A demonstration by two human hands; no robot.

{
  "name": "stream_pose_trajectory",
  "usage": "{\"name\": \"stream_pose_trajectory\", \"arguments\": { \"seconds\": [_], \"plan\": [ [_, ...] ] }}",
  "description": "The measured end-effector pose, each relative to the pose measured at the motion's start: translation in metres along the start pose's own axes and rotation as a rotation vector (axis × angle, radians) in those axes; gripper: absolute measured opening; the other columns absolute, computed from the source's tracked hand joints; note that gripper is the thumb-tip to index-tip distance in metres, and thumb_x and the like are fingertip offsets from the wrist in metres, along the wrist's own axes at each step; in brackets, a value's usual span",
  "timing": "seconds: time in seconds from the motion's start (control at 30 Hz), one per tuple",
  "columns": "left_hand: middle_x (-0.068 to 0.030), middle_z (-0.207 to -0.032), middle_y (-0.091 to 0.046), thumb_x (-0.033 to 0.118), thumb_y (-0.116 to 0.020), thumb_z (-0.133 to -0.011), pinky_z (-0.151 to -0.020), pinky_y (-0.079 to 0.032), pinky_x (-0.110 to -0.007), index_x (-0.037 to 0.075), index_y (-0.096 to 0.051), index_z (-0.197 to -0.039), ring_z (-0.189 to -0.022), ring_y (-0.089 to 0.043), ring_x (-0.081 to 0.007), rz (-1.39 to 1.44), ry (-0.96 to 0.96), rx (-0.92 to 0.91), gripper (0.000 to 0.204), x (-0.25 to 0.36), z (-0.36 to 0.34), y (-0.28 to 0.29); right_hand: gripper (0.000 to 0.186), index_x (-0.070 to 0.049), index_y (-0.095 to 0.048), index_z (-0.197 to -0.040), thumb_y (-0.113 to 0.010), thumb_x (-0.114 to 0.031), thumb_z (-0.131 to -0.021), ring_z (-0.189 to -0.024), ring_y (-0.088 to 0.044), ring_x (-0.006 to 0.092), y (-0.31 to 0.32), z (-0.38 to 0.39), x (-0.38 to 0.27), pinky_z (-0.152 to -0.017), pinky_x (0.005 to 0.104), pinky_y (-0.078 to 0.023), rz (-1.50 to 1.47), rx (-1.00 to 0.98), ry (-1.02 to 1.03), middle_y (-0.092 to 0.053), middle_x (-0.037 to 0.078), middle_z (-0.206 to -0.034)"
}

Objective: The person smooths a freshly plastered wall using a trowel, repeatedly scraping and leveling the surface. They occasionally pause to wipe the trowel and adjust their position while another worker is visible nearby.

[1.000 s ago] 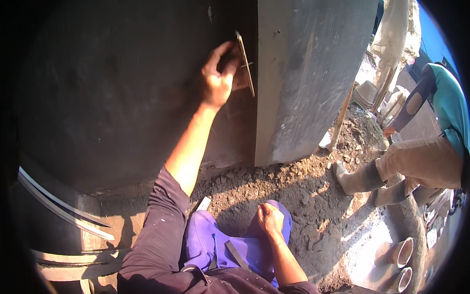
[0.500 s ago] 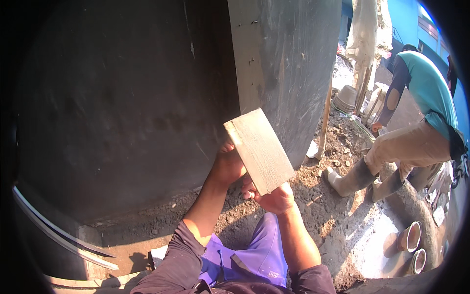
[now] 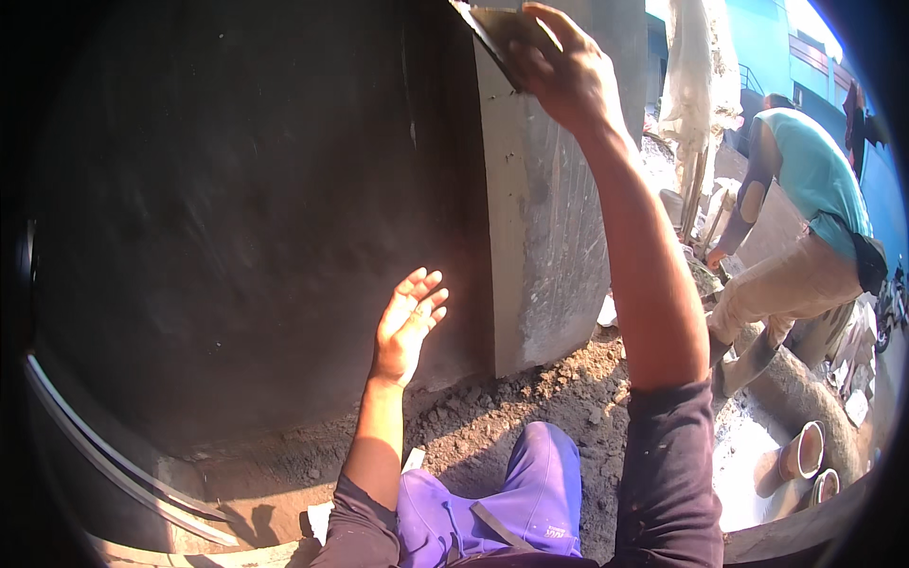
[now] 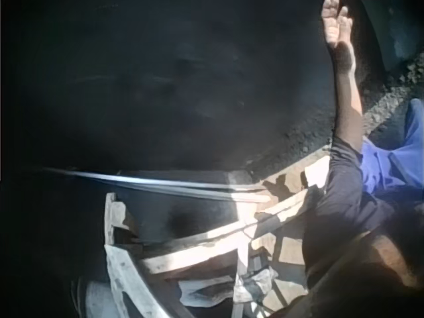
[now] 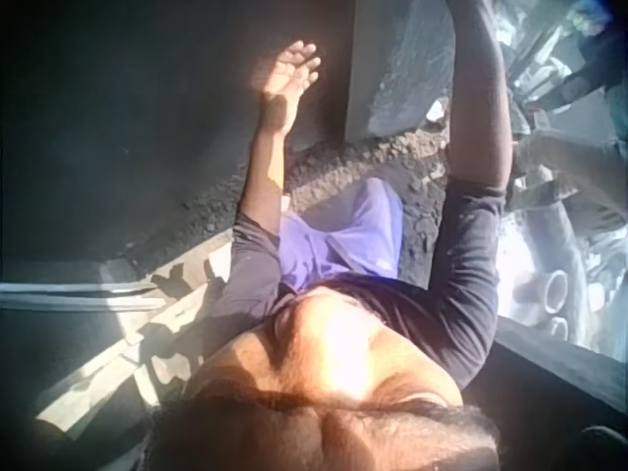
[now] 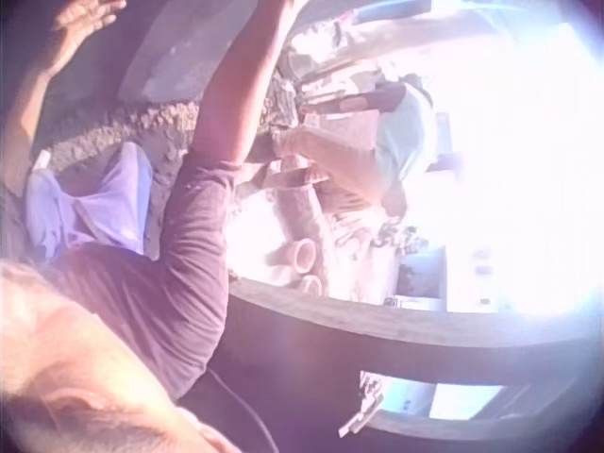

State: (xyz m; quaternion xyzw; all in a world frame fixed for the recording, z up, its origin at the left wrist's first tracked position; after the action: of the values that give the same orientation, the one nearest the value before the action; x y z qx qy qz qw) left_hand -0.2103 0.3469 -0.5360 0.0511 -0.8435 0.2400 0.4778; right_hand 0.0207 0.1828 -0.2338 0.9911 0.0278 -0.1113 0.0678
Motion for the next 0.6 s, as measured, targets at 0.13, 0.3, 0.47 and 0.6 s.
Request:
{"name": "stream_pose_trajectory", "arguments": {
  "seconds": [0.13,0.3,0.47,0.6],
  "plan": [
    [-0.0113,-0.146,-0.063,0.018,-0.062,-0.108,-0.108,-0.052,-0.036,0.007,-0.05,-0.155,-0.125,-0.066,-0.021,-0.068,0.177,0.092,0.049,-0.052,0.062,0.04,0.043,-0.012,-0.072,-0.135,-0.076,-0.029,-0.096,-0.109,-0.076,0.0295,-0.011,-0.097,0.02,-0.089,0.0389,-0.061,0.421,0.162,0.287,-0.076,0.015,-0.125],
    [-0.0123,-0.139,-0.067,0.025,-0.066,-0.108,-0.106,-0.054,-0.037,0.006,-0.054,-0.151,-0.12,-0.068,-0.0214,-0.13,0.351,0.275,0.049,-0.097,0.13,0.072,0.044,-0.015,-0.073,-0.135,-0.078,-0.025,-0.093,-0.1,-0.077,0.0312,-0.009,-0.078,0.018,-0.087,0.0408,-0.062,0.368,0.037,0.261,-0.077,0.017,-0.116],
    [-0.0118,-0.139,-0.068,0.026,-0.066,-0.108,-0.107,-0.053,-0.037,0.006,-0.055,-0.15,-0.12,-0.068,-0.0216,-0.145,0.433,0.358,0.048,-0.108,0.175,0.101,0.053,-0.013,-0.068,-0.144,-0.073,-0.008,-0.092,-0.108,-0.074,0.0349,-0.009,0.074,0.032,-0.093,0.0419,-0.059,0.493,-0.088,0.043,-0.076,0.018,-0.121],
    [-0.0118,-0.136,-0.07,0.025,-0.061,-0.11,-0.106,-0.054,-0.037,0.005,-0.057,-0.147,-0.119,-0.069,-0.0211,-0.177,0.437,0.364,0.042,-0.117,0.179,0.113,0.05,-0.018,-0.07,-0.139,-0.072,-0.007,-0.09,-0.099,-0.073,0.0364,-0.02,0.218,0.02,-0.089,0.044,-0.059,0.393,-0.148,-0.243,-0.072,0.02,-0.11]
  ]
}}
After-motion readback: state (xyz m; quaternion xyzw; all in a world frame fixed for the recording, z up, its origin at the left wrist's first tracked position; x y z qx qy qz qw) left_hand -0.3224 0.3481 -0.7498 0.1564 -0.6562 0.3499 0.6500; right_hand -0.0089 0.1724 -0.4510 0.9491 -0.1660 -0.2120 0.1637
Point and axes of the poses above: each hand's wrist, its own z-axis away from the middle knuckle, its own y-axis out of the back of the hand, x = y × z, the point moved 2 cm from there along -z, towards the middle knuckle
